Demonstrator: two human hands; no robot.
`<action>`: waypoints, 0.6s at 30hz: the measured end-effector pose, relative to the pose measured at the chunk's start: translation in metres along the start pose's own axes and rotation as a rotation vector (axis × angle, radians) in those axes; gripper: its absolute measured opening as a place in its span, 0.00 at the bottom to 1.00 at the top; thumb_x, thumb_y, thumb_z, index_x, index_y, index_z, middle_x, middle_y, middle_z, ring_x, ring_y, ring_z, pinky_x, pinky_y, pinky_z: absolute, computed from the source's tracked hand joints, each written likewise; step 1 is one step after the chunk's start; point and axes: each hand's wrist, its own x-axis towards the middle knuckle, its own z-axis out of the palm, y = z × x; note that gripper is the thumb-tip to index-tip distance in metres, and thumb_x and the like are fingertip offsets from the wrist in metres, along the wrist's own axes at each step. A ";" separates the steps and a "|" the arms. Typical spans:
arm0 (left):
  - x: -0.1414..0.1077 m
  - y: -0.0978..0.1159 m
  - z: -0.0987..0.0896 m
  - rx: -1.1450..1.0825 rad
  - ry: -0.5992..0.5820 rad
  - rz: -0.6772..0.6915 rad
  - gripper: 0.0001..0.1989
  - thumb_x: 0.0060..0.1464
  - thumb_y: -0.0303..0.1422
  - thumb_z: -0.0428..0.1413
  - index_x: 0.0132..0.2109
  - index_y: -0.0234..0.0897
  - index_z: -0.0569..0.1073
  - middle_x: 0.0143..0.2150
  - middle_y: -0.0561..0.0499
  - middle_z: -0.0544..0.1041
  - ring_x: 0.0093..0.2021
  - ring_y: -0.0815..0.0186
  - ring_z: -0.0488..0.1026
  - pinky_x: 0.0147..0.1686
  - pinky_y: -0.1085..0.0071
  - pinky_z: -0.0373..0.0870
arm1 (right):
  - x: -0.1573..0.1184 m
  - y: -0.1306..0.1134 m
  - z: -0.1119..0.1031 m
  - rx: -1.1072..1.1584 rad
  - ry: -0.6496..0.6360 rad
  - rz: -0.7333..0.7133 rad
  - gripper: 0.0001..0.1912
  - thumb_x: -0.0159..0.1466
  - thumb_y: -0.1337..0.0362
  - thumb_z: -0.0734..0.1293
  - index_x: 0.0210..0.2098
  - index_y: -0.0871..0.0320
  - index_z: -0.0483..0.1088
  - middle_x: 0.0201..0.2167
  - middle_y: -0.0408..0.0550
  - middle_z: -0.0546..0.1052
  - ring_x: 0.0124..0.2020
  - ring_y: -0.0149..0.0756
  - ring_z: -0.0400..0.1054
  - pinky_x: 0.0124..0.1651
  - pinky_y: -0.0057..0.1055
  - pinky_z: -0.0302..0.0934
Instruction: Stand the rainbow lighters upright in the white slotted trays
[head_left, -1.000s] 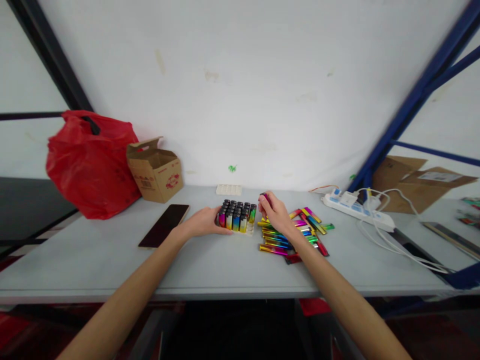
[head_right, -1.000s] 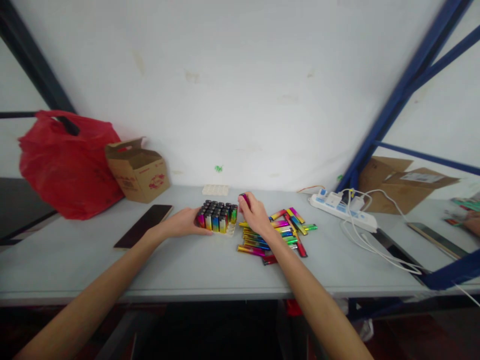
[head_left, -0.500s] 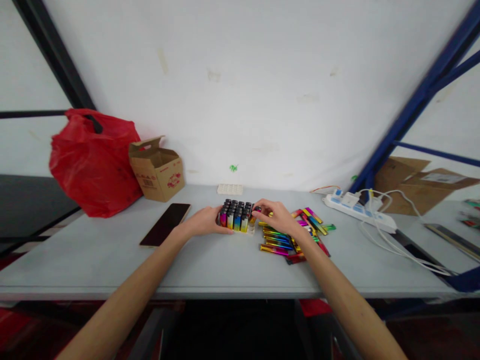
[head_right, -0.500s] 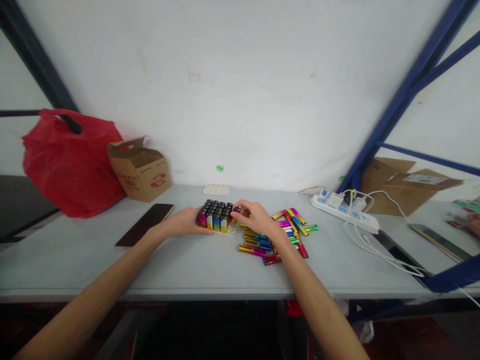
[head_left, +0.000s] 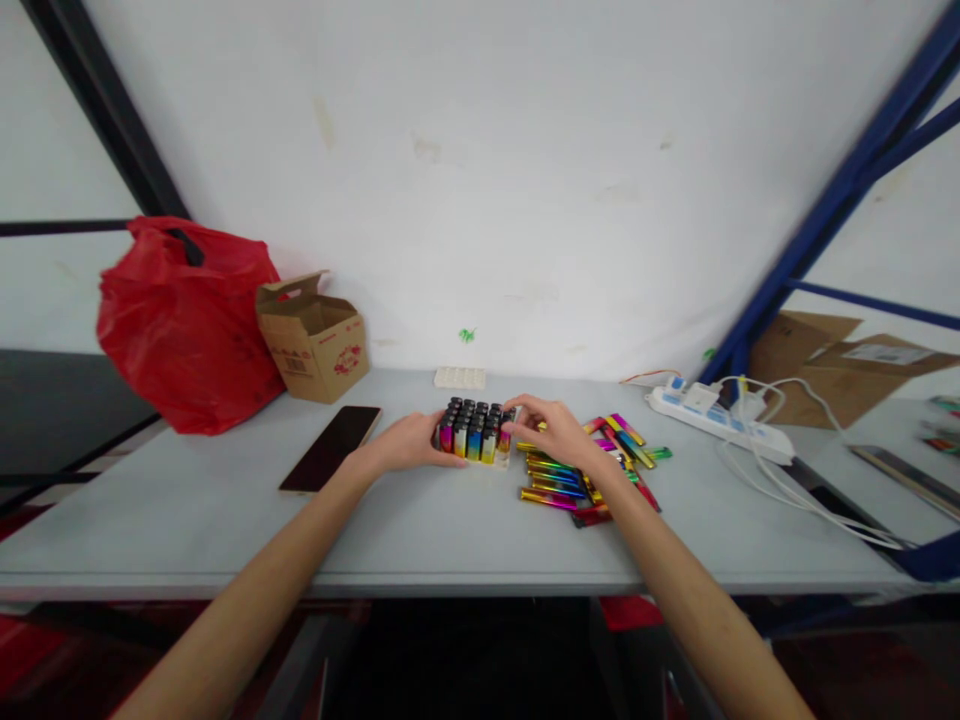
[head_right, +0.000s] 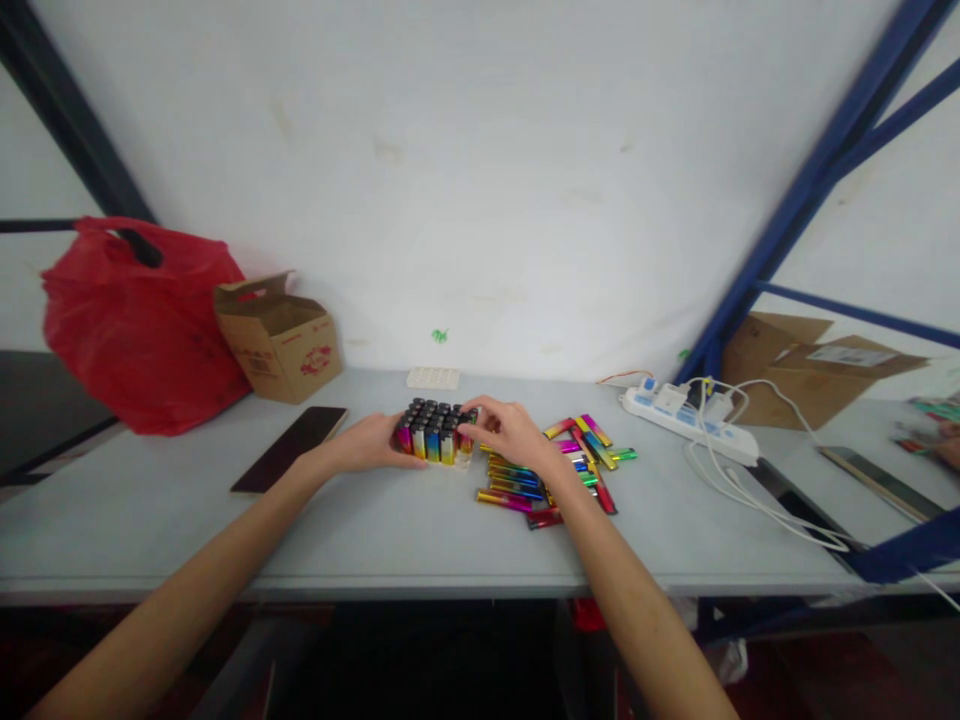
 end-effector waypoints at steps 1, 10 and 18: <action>0.000 0.000 0.000 -0.001 0.001 -0.004 0.40 0.42 0.64 0.60 0.55 0.41 0.72 0.43 0.48 0.83 0.42 0.51 0.80 0.38 0.66 0.71 | 0.000 0.001 -0.002 -0.014 0.040 0.013 0.18 0.71 0.51 0.62 0.51 0.56 0.73 0.26 0.41 0.75 0.26 0.32 0.67 0.34 0.27 0.60; 0.001 -0.001 0.001 0.021 -0.004 -0.012 0.41 0.42 0.64 0.60 0.55 0.40 0.72 0.43 0.47 0.83 0.43 0.50 0.80 0.37 0.66 0.72 | -0.011 0.058 -0.019 -0.565 -0.027 0.271 0.13 0.69 0.61 0.66 0.49 0.59 0.74 0.47 0.58 0.77 0.49 0.44 0.70 0.56 0.36 0.59; 0.000 0.001 -0.001 0.016 -0.015 -0.003 0.40 0.43 0.62 0.61 0.56 0.40 0.71 0.44 0.47 0.83 0.43 0.51 0.80 0.39 0.66 0.72 | -0.010 0.061 -0.019 -0.611 -0.125 0.367 0.15 0.68 0.62 0.67 0.53 0.61 0.74 0.48 0.59 0.77 0.50 0.43 0.71 0.54 0.34 0.60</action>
